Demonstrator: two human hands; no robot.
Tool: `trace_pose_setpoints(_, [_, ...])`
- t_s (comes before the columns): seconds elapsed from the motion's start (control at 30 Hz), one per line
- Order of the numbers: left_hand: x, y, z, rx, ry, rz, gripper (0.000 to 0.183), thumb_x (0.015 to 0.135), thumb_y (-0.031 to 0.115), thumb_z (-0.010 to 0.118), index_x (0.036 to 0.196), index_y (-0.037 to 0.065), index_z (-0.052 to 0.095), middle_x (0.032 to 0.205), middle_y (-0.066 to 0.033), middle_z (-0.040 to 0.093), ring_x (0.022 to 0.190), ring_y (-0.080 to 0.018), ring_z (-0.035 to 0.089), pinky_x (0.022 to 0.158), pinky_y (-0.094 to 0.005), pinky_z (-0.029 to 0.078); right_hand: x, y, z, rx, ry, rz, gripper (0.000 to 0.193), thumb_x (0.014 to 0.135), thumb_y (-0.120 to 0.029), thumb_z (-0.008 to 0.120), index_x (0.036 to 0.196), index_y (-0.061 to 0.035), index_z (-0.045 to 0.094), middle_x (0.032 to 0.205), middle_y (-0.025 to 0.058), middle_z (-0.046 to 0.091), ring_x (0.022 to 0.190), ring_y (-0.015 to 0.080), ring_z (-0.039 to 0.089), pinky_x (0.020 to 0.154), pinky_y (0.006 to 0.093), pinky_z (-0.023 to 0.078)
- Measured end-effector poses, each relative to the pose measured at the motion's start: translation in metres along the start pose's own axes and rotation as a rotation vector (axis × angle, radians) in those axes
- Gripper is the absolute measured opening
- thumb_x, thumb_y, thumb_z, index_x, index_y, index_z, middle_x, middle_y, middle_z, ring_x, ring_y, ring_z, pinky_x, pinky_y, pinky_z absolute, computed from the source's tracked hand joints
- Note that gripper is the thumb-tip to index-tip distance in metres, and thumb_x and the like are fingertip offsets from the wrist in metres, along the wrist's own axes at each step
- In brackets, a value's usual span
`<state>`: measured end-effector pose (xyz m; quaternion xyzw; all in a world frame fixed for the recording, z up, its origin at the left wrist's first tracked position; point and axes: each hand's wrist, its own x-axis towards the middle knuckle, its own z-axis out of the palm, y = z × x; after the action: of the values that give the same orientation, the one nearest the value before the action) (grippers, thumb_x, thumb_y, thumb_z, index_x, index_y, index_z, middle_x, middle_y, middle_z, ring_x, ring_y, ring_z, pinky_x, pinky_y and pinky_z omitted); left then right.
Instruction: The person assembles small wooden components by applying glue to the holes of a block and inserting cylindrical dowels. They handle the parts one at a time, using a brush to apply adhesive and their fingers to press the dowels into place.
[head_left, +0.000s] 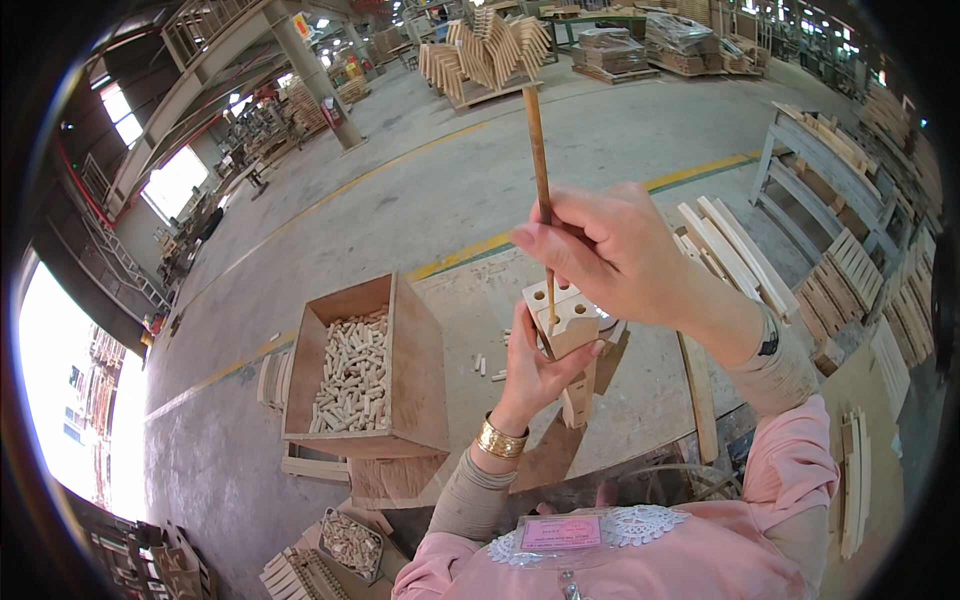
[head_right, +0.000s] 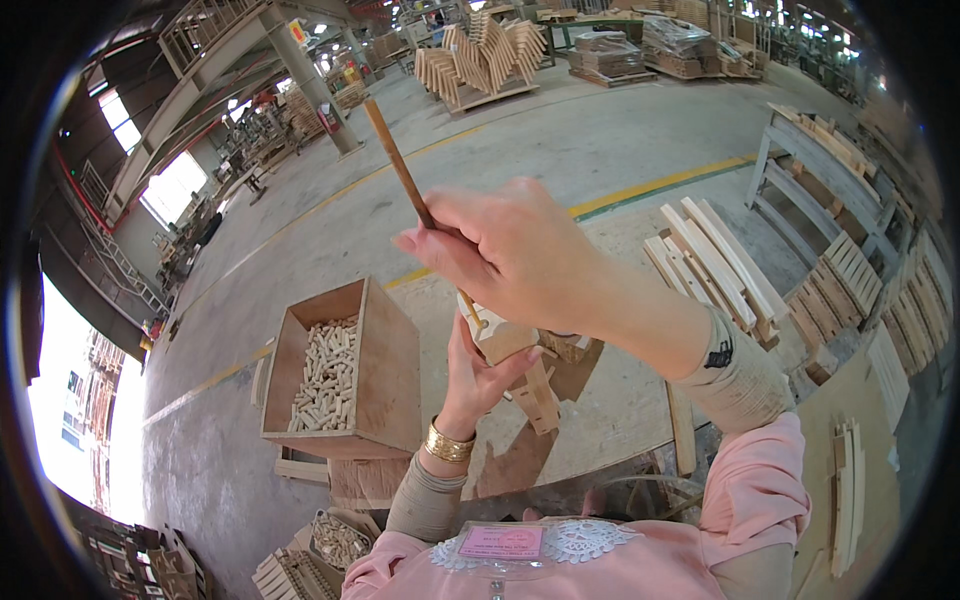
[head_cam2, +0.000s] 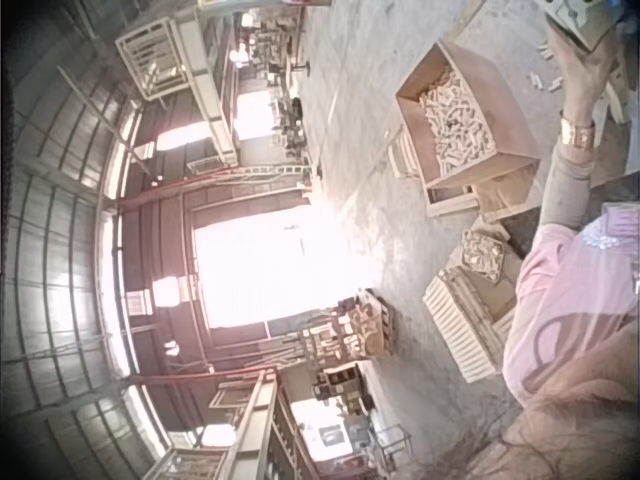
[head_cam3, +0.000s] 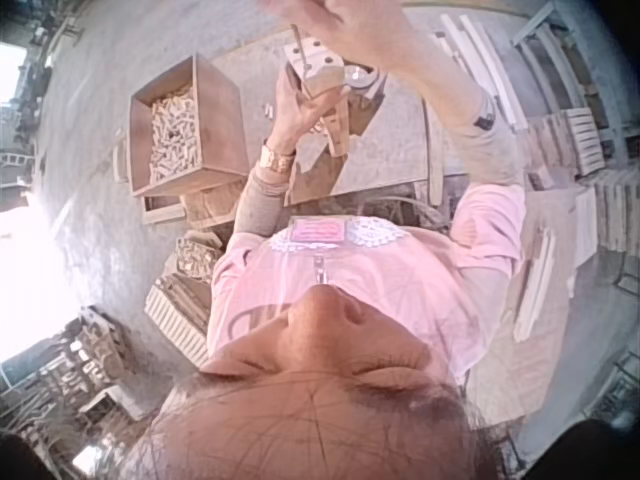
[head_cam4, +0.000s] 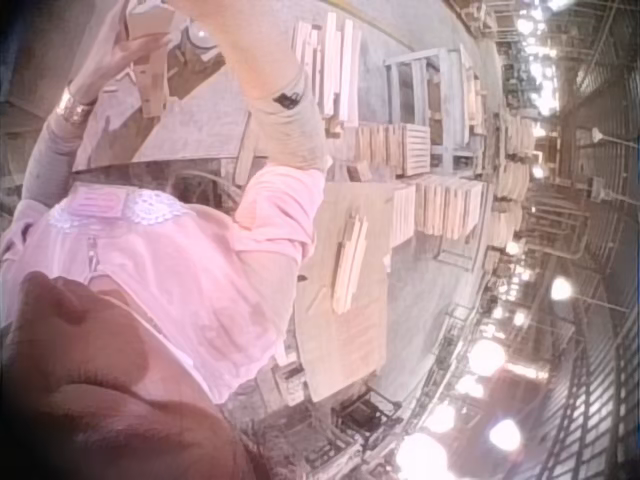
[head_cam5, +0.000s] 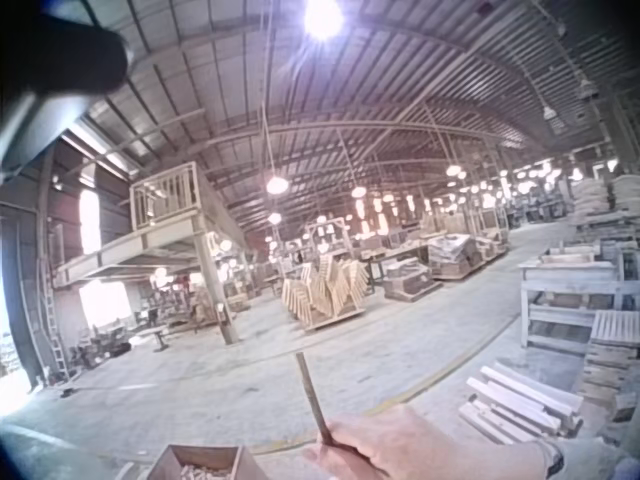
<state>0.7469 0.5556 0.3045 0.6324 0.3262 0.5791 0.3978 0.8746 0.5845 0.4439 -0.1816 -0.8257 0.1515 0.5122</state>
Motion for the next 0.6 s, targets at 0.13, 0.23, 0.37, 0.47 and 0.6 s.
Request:
trace_pose_setpoints(0.13, [0.000, 0.001, 0.001, -0.005, -0.004, 0.012, 0.063, 0.069, 0.009, 0.076, 0.117, 0.003, 0.036, 0.110, -0.0083, 0.050, 0.101, -0.0160, 0.050, 0.088, -0.0319, 0.041, 0.000, 0.001, -0.003, -0.075, 0.000, -0.011, 0.022, 0.086, -0.021, 0.058, 0.075, -0.0017, 0.055, 0.050, 0.0108, 0.047, 0.042, 0.0244, 0.046, 0.040, 0.0322, 0.034])
trace_pose_setpoints(0.23, [0.000, 0.000, 0.001, -0.006, -0.005, 0.002, 0.064, 0.069, 0.009, 0.077, 0.118, 0.003, 0.036, 0.111, -0.0086, 0.049, 0.102, -0.0163, 0.050, 0.089, -0.0318, 0.041, -0.002, 0.001, -0.006, 0.059, 0.032, 0.110, 0.024, 0.086, -0.023, 0.059, 0.078, -0.0008, 0.056, 0.049, 0.0075, 0.048, 0.041, 0.0164, 0.046, 0.040, 0.0294, 0.033])
trace_pose_setpoints(0.37, [-0.001, -0.002, 0.001, 0.044, 0.009, 0.007, 0.065, 0.067, 0.006, 0.077, 0.118, 0.002, 0.036, 0.111, -0.0088, 0.049, 0.103, -0.0162, 0.050, 0.090, -0.0306, 0.041, -0.001, -0.005, -0.017, 0.224, 0.194, 0.334, 0.029, 0.087, -0.027, 0.057, 0.078, 0.0000, 0.057, 0.051, 0.0038, 0.048, 0.043, 0.0067, 0.044, 0.040, 0.0253, 0.032])
trace_pose_setpoints(0.47, [-0.007, -0.006, -0.004, 0.015, 0.058, -0.028, 0.067, 0.067, 0.004, 0.077, 0.119, 0.002, 0.036, 0.111, -0.0080, 0.049, 0.102, -0.0175, 0.051, 0.087, -0.0308, 0.044, -0.004, 0.015, -0.027, 0.269, 0.294, 0.429, 0.030, 0.088, -0.027, 0.055, 0.076, 0.0005, 0.057, 0.053, 0.0046, 0.049, 0.045, 0.0064, 0.045, 0.042, 0.0254, 0.034])
trace_pose_setpoints(0.6, [-0.023, 0.012, -0.024, -0.088, 0.262, -0.020, 0.065, 0.066, 0.000, 0.076, 0.119, 0.000, 0.039, 0.115, -0.0115, 0.051, 0.102, -0.0195, 0.054, 0.081, -0.0324, 0.048, -0.045, 0.111, -0.020, -0.097, 0.132, 0.530, 0.032, 0.085, -0.029, 0.057, 0.076, 0.0010, 0.058, 0.056, 0.0088, 0.054, 0.051, 0.0143, 0.053, 0.048, 0.0313, 0.039])
